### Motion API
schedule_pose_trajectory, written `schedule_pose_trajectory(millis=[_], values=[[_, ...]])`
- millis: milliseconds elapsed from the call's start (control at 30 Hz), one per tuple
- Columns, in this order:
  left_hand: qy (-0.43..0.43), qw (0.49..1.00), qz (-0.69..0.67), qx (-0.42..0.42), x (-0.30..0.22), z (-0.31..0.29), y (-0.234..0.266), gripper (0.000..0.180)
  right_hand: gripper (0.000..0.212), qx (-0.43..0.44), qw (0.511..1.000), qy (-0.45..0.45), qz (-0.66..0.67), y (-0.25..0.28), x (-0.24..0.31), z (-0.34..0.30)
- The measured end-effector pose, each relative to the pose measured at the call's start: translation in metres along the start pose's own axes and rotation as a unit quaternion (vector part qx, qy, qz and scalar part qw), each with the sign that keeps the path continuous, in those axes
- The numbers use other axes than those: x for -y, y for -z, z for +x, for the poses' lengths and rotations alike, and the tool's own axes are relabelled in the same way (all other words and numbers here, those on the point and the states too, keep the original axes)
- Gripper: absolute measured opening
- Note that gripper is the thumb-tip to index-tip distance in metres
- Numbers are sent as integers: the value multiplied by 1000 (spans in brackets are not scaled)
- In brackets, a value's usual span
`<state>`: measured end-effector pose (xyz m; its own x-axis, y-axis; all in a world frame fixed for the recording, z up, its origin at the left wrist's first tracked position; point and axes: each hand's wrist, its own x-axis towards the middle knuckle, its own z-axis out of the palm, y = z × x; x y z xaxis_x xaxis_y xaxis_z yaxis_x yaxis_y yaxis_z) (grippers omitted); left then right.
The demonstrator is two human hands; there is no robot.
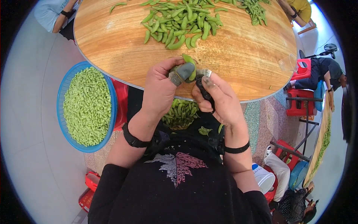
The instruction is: Manually shelling green beans (edamame) from their pods into a blue plastic bowl.
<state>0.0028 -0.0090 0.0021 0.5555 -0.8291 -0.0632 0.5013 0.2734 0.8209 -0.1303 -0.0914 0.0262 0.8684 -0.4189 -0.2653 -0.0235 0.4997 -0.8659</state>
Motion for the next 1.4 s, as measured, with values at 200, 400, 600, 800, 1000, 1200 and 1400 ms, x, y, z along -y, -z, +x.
schedule_pose_trajectory(millis=[200, 400, 600, 800, 1000, 1200, 1400], values=[[-91, 994, 56, -22, 9, -3, -1, 18, 18, -1, 995, -39, 90, -5, 0, 0], [82, 990, -99, 58, -9, -7, 5, 12, 15, -19, 992, -60, 110, -5, -1, -2], [91, 994, -18, 53, -5, -9, -1, 10, 11, -75, 994, 19, -74, -5, -11, 1], [9, 971, 238, 22, -6, -13, -5, 14, 6, -185, 864, 172, -436, -11, -9, 5], [63, 991, 116, 31, -5, -10, 1, 15, 8, -189, 865, 175, -430, -10, -9, 8], [51, 993, 95, 45, -8, -12, -4, 23, 16, -142, 948, 72, -275, 1, 1, 12], [-97, 943, 317, 3, -8, -15, -10, 39, 12, -125, 975, 81, -164, -2, -2, 18]])
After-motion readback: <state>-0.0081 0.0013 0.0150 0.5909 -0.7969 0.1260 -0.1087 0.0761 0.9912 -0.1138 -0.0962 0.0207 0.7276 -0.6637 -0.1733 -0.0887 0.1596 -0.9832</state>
